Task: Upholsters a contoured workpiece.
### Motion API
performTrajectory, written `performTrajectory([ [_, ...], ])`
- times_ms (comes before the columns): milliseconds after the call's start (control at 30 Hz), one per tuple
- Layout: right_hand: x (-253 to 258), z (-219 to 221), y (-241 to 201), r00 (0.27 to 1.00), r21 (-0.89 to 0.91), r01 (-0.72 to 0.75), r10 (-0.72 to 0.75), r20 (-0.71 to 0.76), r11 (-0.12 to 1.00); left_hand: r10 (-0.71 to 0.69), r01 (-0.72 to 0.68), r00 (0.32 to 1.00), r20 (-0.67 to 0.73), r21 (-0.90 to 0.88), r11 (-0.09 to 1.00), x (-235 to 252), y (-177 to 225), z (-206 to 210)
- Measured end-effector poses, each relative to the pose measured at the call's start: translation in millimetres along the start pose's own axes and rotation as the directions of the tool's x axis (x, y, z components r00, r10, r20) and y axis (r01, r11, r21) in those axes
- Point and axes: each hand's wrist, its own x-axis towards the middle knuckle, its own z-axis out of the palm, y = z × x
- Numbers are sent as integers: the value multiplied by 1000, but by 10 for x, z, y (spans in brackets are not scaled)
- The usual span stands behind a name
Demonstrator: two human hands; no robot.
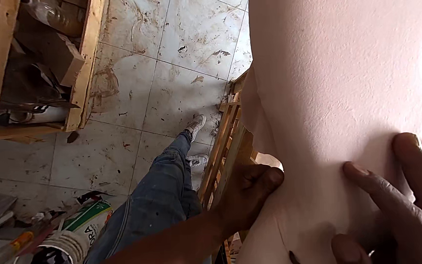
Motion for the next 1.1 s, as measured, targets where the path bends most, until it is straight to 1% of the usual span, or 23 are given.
performTrajectory([
  [67,6,6,-5,1000,27,-2,2,-11,1000,7,-7,1000,5,10,1000,0,-26,-4],
  [167,34,13,-22,1000,13,11,-11,-26,1000,16,-16,1000,4,42,999,22,-19,-3],
  [267,66,31,-114,998,16,12,-11,-67,1000,32,-31,999,-5,129,991,48,42,-27],
  [300,79,47,-140,994,36,28,-24,-107,999,28,-26,1000,-7,163,986,56,73,-41],
  [367,67,36,-205,975,126,70,-42,-219,990,-5,11,1000,-24,236,972,74,162,-45],
  [400,6,-15,-282,966,187,67,-17,-260,980,-28,34,999,-30,265,964,86,202,-43],
  [467,-268,-160,-582,951,308,-3,98,-294,951,-68,80,996,-50,324,943,109,261,-52],
  [500,-459,-218,-774,945,409,-38,166,-283,912,-96,111,994,-59,347,931,109,295,-55],
  [533,-657,-245,-970,948,559,-72,231,-218,826,-136,152,988,-71,361,920,120,334,-51],
  [567,-838,-211,-1161,955,712,-111,272,-116,693,-168,190,982,-90,366,911,138,371,-40],
  [600,-994,-100,-1333,957,842,-149,290,-9,518,-190,223,974,-124,376,900,149,403,-12],
  [633,-1126,76,-1474,949,912,-193,305,79,363,-216,262,964,-157,397,879,155,435,22],
  [667,-1241,298,-1591,933,935,-225,339,125,275,-226,277,960,-165,435,857,159,431,15],
  [700,-1335,523,-1693,903,934,-259,404,143,247,-227,266,964,-139,477,837,158,371,-65],
  [767,-1421,817,-1822,812,914,-358,546,204,192,-201,201,977,-64,568,798,181,279,-209],
  [800,-1419,887,-1863,766,911,-391,597,241,133,-205,184,978,-32,590,786,213,253,-270],
  [867,-1360,928,-1923,693,923,-382,671,261,35,-241,181,970,5,646,742,259,255,-375],
  [933,-1299,904,-2018,607,927,-375,755,248,-3,-316,194,948,33,730,655,255,317,-498],
  [967,-1257,900,-2067,543,931,-364,809,223,-12,-389,221,920,40,767,602,284,380,-530],
  [1000,-1200,907,-2123,467,936,-351,864,189,-15,-489,268,872,25,812,519,356,470,-523],
  [1033,-1124,923,-2201,379,942,-336,913,150,-16,-598,300,802,-7,869,393,429,616,-430],
  [1067,-1024,950,-2295,277,947,-322,954,114,-20,-682,269,731,-18,926,264,491,737,-351],
  [1100,-920,991,-2393,162,942,-334,981,105,-45,-658,102,747,95,962,255,482,716,-464],
])
